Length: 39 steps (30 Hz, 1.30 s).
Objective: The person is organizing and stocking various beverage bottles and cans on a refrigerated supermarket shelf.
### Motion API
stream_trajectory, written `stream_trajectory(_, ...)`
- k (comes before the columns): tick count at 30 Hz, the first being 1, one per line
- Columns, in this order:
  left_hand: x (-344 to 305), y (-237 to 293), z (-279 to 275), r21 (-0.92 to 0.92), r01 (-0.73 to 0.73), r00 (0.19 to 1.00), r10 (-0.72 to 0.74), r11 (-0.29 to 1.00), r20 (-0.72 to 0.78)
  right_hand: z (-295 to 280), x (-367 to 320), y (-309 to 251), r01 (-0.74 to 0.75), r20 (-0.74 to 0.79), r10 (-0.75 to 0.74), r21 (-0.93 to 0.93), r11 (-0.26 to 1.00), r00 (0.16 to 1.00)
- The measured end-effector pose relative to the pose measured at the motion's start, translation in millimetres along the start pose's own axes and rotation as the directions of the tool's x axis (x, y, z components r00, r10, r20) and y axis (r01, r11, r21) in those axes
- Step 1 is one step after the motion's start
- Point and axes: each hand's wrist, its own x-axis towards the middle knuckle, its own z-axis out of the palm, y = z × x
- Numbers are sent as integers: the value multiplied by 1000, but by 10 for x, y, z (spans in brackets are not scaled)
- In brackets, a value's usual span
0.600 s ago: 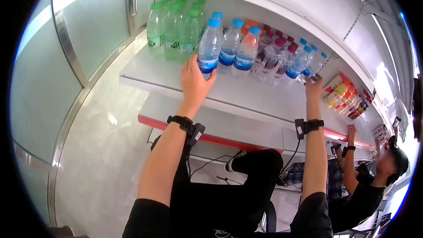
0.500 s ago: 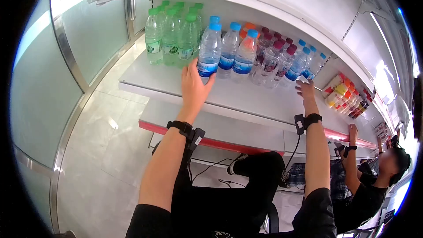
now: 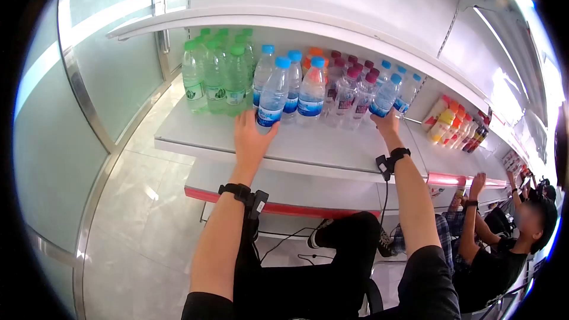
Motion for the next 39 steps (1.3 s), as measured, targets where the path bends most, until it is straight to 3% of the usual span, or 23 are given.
stream_trajectory(3, -9, -3, 18, 11, -19, 998, 20, 1000, -55, -36, -113, 1, 16, -32, -18, -54, 998, 999)
stream_trajectory(5, -11, -16, 11, 35, -2, 999, 3, 999, -39, -81, -151, 80, -58, -2, 58, -105, 993, 998)
stream_trajectory(7, 1, 1, 8, 58, 36, 999, -34, 998, -34, -240, -417, -47, -99, 35, 100, -48, 994, 994)
stream_trajectory(9, -17, 56, -10, 75, 103, 995, -103, 992, -1, -332, -524, 178, -2, 133, -13, 109, 994, 991)
stream_trajectory(13, -11, -22, 17, 11, 114, 993, -114, 993, 31, -481, -1074, -240, 8, 243, -28, 83, 997, 970)
stream_trajectory(17, 27, 1, -39, 5, 77, 996, -77, 997, 50, -192, -1465, -789, 45, 359, -132, 241, 970, 924)
stream_trajectory(20, 18, -46, -42, -31, -9, 1000, 9, 999, 13, 128, -1635, -1213, 97, 402, -196, 253, 963, 894)
stream_trajectory(24, 24, -65, -27, -82, 72, 989, -61, 994, 136, 470, -1726, -1624, 173, 390, -275, 279, 945, 879)
stream_trajectory(26, 9, -44, -46, -118, 105, 980, -83, 987, 179, 766, -1654, -1556, 408, 244, -452, 210, 888, 858)
stream_trajectory(31, -5, -28, -38, -84, 208, 952, -182, 975, 247, 884, -1618, -1543, 267, 320, -306, 160, 950, 897)
stream_trajectory(34, -30, -66, -1, -68, 117, 976, -102, 991, 191, 839, -1716, -1488, 365, 225, -402, 189, 911, 887)
stream_trajectory(35, -19, -77, 16, -81, 118, 974, -100, 990, 202, 762, -1731, -1450, 357, 221, -391, 177, 917, 893)
stream_trajectory(37, -33, -51, -3, -61, 135, 974, -121, 989, 192, 585, -1790, -1409, 289, 220, -376, 345, 893, 900)
stream_trajectory(39, -28, -24, -37, -46, 176, 964, -162, 983, 211, 330, -1788, -1311, 304, 219, -363, 259, 917, 906)
